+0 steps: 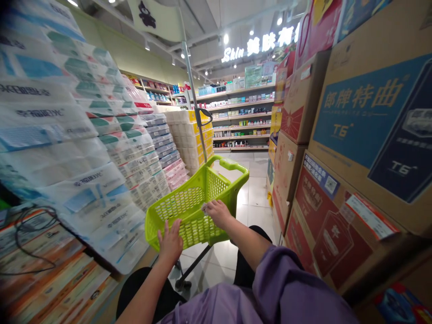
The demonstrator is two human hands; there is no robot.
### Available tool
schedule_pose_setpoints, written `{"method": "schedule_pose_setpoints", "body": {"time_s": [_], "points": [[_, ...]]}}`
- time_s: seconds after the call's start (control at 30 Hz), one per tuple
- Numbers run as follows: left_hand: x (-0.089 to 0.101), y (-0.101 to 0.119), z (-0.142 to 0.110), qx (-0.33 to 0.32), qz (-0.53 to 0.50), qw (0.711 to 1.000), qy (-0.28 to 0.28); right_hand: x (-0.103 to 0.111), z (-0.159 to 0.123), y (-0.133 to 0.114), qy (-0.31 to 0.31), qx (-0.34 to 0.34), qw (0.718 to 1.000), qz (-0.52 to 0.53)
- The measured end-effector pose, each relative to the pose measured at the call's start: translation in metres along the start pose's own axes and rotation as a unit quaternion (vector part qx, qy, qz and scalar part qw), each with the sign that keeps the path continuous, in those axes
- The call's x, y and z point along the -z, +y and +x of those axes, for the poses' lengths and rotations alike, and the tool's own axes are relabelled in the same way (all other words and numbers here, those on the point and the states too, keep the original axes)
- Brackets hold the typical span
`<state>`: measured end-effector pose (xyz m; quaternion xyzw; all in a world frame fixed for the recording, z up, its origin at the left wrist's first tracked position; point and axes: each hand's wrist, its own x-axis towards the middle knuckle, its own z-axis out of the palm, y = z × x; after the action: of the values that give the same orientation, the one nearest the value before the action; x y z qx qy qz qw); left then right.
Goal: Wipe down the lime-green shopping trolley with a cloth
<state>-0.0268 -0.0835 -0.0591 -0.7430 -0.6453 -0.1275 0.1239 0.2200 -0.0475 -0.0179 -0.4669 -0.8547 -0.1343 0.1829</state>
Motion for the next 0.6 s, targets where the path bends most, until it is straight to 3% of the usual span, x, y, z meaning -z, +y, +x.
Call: {"method": "schedule_pose_setpoints", "body": {"time_s": [0.2,0.3,0.43,0.6], "points": [[0.001,0.001,0.003,0.011,-0.029,1.0,-0.006,0.024,-0.019,0.044,0.046,-0.166,0.985,-0.019],[0.002,0.002,0.004,0.015,-0.039,0.999,-0.003,0.032,-0.018,0.047,0.064,-0.2,0.978,0.013],[0.003,0.004,0.003,0.014,-0.038,0.999,-0.002,0.039,-0.011,0.046,0.144,-0.234,0.961,0.035],[0.004,0.004,0.001,0.017,-0.04,0.999,-0.007,0.042,-0.005,0.05,0.067,-0.282,0.957,0.031]]}}
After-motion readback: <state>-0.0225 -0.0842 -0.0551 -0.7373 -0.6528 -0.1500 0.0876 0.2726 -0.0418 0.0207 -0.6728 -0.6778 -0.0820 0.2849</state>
